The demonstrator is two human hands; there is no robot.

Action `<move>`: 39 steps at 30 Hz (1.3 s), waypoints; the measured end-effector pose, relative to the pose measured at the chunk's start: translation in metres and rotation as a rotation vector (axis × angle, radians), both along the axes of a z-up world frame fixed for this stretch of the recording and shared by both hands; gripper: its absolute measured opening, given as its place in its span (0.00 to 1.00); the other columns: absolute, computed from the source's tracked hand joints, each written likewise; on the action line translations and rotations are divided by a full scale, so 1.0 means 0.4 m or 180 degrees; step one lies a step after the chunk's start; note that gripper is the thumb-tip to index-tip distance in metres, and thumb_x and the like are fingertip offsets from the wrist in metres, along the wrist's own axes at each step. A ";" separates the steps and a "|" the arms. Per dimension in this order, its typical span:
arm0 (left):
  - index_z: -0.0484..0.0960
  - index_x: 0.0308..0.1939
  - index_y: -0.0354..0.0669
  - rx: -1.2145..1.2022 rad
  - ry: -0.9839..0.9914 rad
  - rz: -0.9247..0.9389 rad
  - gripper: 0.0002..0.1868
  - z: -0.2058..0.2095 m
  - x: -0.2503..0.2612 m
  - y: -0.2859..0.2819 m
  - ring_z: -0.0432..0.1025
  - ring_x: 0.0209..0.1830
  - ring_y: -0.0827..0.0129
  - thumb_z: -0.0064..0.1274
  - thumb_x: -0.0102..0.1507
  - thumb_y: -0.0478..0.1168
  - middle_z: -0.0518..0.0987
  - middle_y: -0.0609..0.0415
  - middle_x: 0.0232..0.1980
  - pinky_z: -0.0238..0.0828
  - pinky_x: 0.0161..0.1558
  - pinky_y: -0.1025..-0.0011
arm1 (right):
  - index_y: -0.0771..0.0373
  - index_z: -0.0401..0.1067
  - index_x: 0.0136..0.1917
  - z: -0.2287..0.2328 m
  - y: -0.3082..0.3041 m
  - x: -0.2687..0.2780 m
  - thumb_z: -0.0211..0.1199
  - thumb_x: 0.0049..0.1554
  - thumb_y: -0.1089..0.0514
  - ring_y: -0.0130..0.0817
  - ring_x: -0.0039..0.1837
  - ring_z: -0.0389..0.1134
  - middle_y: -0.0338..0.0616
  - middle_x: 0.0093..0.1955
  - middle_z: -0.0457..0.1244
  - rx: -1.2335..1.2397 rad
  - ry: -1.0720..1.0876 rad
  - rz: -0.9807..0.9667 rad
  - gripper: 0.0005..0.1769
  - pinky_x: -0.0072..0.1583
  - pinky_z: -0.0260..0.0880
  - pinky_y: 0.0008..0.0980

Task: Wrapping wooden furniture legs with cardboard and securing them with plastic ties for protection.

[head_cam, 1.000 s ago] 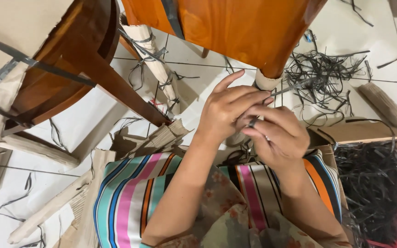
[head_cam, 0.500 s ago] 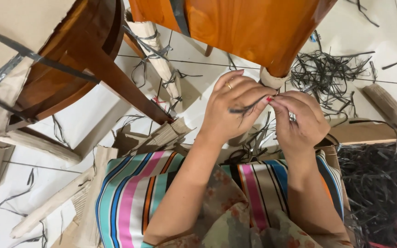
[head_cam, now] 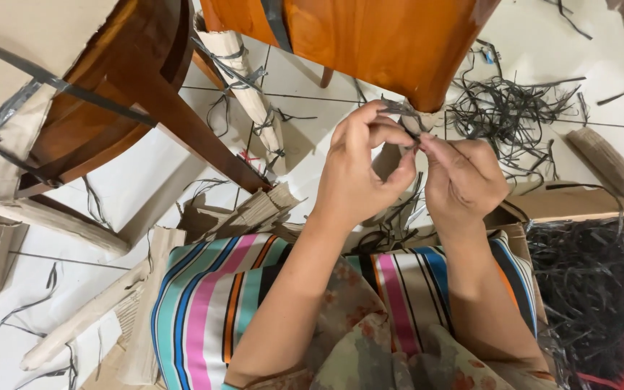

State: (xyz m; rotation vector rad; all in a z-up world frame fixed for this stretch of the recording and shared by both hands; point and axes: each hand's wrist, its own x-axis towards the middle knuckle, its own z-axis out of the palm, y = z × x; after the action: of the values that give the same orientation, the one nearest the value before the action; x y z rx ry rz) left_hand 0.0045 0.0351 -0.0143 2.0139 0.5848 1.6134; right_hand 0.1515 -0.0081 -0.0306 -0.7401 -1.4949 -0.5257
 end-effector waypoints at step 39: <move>0.64 0.54 0.44 -0.1479 -0.1169 -0.0144 0.29 -0.032 0.033 -0.044 0.77 0.31 0.77 0.63 0.54 0.29 0.84 0.60 0.32 0.78 0.48 0.75 | 0.71 0.83 0.45 -0.010 -0.039 -0.012 0.71 0.60 0.77 0.41 0.39 0.64 0.49 0.38 0.59 -0.0950 0.0484 -0.0058 0.05 0.47 0.67 0.37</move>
State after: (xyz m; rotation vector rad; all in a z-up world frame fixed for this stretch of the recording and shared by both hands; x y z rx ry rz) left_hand 0.0175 0.0175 -0.0271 1.3496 0.6891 1.5892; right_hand 0.1469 -0.0236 -0.0348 -1.0041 -1.4404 -0.2545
